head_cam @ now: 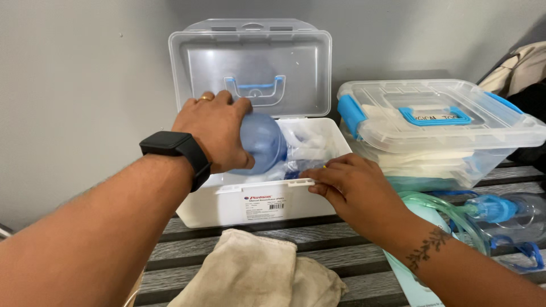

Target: The person empties a white plastic storage container, removing a manual, tubing, a mask, a water bottle, and a bulb syringe. They spray the inside of the container with a cleaning solution and wipe it thoroughly with a cloth, then wipe the exterior. Finally, they wipe the bulb syringe and place it back into a plastic bag.

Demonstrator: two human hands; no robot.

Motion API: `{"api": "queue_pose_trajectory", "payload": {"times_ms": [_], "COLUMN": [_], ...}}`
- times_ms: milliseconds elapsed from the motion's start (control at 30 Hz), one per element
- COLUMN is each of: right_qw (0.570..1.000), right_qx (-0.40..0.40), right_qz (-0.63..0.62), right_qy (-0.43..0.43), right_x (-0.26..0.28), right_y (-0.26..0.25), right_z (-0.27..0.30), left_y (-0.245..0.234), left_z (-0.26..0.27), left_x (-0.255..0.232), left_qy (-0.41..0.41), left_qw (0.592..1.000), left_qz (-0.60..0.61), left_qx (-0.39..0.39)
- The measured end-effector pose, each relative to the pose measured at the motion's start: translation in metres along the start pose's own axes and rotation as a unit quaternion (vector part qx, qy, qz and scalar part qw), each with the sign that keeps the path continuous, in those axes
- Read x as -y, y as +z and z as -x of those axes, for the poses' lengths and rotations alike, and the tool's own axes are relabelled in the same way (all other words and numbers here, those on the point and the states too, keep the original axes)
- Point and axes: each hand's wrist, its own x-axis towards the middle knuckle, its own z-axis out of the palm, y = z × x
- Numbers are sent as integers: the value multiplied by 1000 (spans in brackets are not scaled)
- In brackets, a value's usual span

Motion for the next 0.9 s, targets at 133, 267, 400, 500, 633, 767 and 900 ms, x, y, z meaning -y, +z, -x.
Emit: {"api": "queue_pose_trajectory", "payload": {"times_ms": [133,267,400,500,633,767,900], "right_qw": [999,992,970,974,970,981,969], "right_qx": [-22,-108,-139,-124,-29,-60,-211], "right_qz": [27,13,198,188,237,169,129], "right_qy": [-26,58,11,8,52,67,-10], "right_x": [5,10,3,-2,-10,-11,-10], "right_y": [-6,-9,-12,-12,-18,-31,-57], "right_z": [1,-1,-18,-24,-39,-43,-33], "left_y": [-7,-12,-9,-4,-2,-9,-20], "left_z": [8,21,33,42,50,57,55], "left_x": [7,21,24,23,18,15,6], "left_qy": [32,35,17,-8,-57,-52,-19], "left_qw": [991,975,976,979,978,967,939], "left_qz": [-11,52,99,128,146,177,241], "left_qx": [-128,-215,-192,-160,-136,-177,-244]}}
